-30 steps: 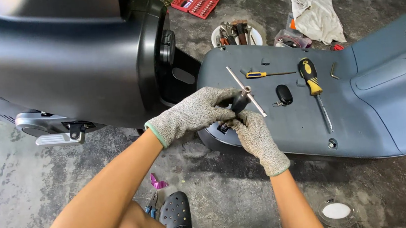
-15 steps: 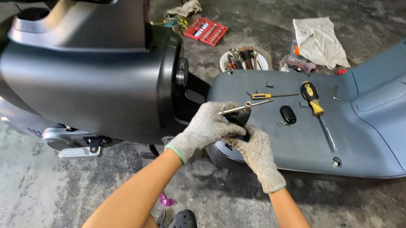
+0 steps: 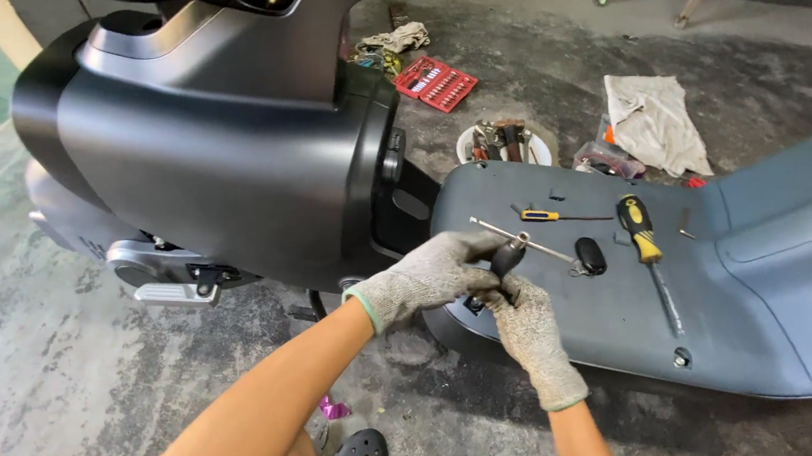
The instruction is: The person kneels beside an electric scooter and uses a socket wrench and screwdriver to unscrew fasteners from the under-seat body panel. They remove screws by hand, set them on the floor, then lift the gray panel off the scooter and place it on the ground with the tools resting on it.
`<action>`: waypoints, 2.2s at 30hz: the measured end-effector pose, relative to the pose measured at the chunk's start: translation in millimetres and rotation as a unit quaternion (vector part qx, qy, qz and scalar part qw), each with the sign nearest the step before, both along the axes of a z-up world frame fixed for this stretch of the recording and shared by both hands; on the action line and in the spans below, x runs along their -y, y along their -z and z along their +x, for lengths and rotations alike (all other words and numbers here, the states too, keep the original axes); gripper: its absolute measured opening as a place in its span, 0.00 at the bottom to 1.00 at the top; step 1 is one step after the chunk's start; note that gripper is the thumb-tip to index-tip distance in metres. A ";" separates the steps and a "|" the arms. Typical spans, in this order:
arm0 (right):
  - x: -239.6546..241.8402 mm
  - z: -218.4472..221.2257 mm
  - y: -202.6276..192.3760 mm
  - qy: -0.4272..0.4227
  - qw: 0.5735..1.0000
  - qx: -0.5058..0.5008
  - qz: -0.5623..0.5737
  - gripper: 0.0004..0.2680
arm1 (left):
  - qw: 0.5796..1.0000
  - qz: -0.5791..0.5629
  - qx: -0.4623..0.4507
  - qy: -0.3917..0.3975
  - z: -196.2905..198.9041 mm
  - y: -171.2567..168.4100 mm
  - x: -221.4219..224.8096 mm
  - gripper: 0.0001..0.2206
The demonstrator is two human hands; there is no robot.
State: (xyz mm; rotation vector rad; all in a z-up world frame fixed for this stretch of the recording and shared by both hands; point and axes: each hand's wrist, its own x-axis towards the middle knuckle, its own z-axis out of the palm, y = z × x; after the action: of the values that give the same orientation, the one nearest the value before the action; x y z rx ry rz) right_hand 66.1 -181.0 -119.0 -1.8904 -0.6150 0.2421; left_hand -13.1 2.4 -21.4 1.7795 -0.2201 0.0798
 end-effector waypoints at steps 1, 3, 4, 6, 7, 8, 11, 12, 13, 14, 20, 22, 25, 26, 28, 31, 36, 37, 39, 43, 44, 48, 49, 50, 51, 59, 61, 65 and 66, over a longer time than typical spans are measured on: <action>1.4 3.2 1.8 0.006 0.997 0.054 -0.050 0.09 | 0.998 -0.029 -0.049 0.023 0.7 0.2 1.0 0.26; 3.2 8.4 5.3 0.014 0.989 0.106 -0.098 0.09 | 0.992 -0.055 -0.099 0.047 6.5 10.9 1.4 0.26; 3.6 10.3 6.9 -0.009 0.992 0.095 -0.087 0.09 | 0.994 -0.052 -0.075 0.057 11.5 21.5 0.7 0.25; 3.8 13.9 6.9 -0.026 0.993 0.085 -0.073 0.09 | 0.995 -0.046 -0.050 0.072 17.8 27.7 -1.2 0.24; 4.3 13.1 7.1 -0.036 0.990 0.106 -0.085 0.10 | 0.997 -0.034 -0.035 0.056 17.1 24.9 -1.4 0.24; 5.1 12.8 7.5 -0.046 0.986 0.128 -0.097 0.10 | 0.999 -0.022 -0.020 0.039 16.8 22.3 -1.4 0.25; -1.0 -5.7 -10.0 -0.064 0.998 0.010 0.019 0.11 | 0.993 0.097 -0.044 -0.051 -3.4 -18.9 6.0 0.24; -4.6 -9.5 -13.5 -0.057 0.998 0.009 0.023 0.11 | 0.993 0.102 -0.045 -0.045 -4.0 -21.3 6.9 0.24; -7.1 -14.2 -16.4 -0.023 0.996 -0.081 0.041 0.13 | 0.989 0.115 -0.052 -0.074 -5.1 -22.7 8.5 0.23; -9.7 -18.7 -19.5 0.010 0.984 -0.171 0.059 0.15 | 0.985 0.128 -0.058 -0.103 -6.3 -24.2 10.0 0.22; -5.1 -14.5 -9.0 0.069 0.992 0.103 -0.033 0.12 | 0.983 0.115 0.003 -0.146 -8.6 -24.3 20.9 0.23; -4.6 -17.5 -10.4 0.069 0.995 0.075 -0.015 0.10 | 0.982 0.111 -0.015 -0.153 -10.8 -32.6 25.7 0.23; -5.6 -18.9 -8.1 0.077 0.996 -0.020 0.030 0.09 | 0.974 0.136 -0.046 -0.173 -10.9 -41.7 30.7 0.23; -5.9 -19.6 -5.8 0.086 0.991 -0.087 0.054 0.09 | 0.967 0.163 -0.059 -0.184 -10.8 -43.6 32.2 0.23; -3.6 -18.2 0.2 0.073 0.996 0.042 0.037 0.08 | 0.969 0.166 -0.041 -0.177 -9.3 -35.3 30.8 0.23; -2.9 -15.6 3.4 0.069 0.985 0.155 0.016 0.08 | 0.984 0.122 -0.013 -0.132 -8.0 -27.8 24.3 0.23; -3.2 -19.7 -13.5 0.069 0.992 0.089 -0.058 0.07 | 0.999 0.029 -0.039 -0.019 -3.8 -21.5 12.5 0.24; -2.4 -17.8 -10.9 0.055 0.992 0.104 -0.050 0.07 | 0.999 0.027 -0.036 0.006 -2.3 -17.3 9.7 0.24; -2.0 -13.5 -4.5 0.040 0.992 0.116 -0.041 0.08 | 0.999 0.024 -0.035 0.030 1.6 -7.9 3.5 0.24; -1.3 -4.8 8.2 0.016 0.985 0.169 -0.028 0.08 | 0.997 0.060 -0.022 0.035 6.1 -4.6 -3.1 0.20; -0.1 -3.8 11.6 0.001 0.975 0.223 -0.012 0.08 | 0.995 0.095 -0.022 0.018 5.4 -7.1 -2.8 0.20; 4.4 -4.1 -6.4 -0.008 0.990 0.121 -0.072 0.09 | 0.980 0.195 -0.010 -0.044 -0.5 -23.8 4.0 0.20; 6.7 -3.7 -9.0 -0.019 0.993 0.095 -0.061 0.10 | 0.977 0.203 -0.008 -0.061 -1.1 -26.3 5.0 0.20; 8.4 -3.6 -11.6 -0.031 0.996 0.070 -0.050 0.11 | 0.974 0.212 -0.005 -0.078 -2.0 -28.6 5.4 0.20; 11.1 5.7 4.9 -0.028 0.996 0.069 -0.052 0.11 | 0.975 0.211 -0.005 -0.075 -1.9 -29.5 6.9 0.20; 14.0 3.1 -15.5 0.031 0.992 -0.106 0.069 0.14 | 0.974 0.182 0.040 -0.130 -4.5 -19.7 13.9 0.19; 4.8 -3.4 -18.5 0.024 0.997 -0.074 -0.018 0.15 | 0.967 0.194 0.019 -0.166 -6.0 -22.0 22.0 0.20; -4.3 -9.2 4.1 0.043 0.997 0.044 -0.035 0.09 | 0.934 0.247 -0.033 -0.257 -8.1 -27.8 39.3 0.22; -3.8 -10.3 2.9 0.042 0.997 0.044 -0.037 0.09 | 0.934 0.245 -0.034 -0.258 -8.0 -24.1 34.1 0.22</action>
State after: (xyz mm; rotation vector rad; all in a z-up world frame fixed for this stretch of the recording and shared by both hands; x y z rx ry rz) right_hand 55.8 -177.2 -121.9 -2.0018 -0.5911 0.1285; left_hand -21.1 -31.8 2.7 2.2976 0.3126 0.3662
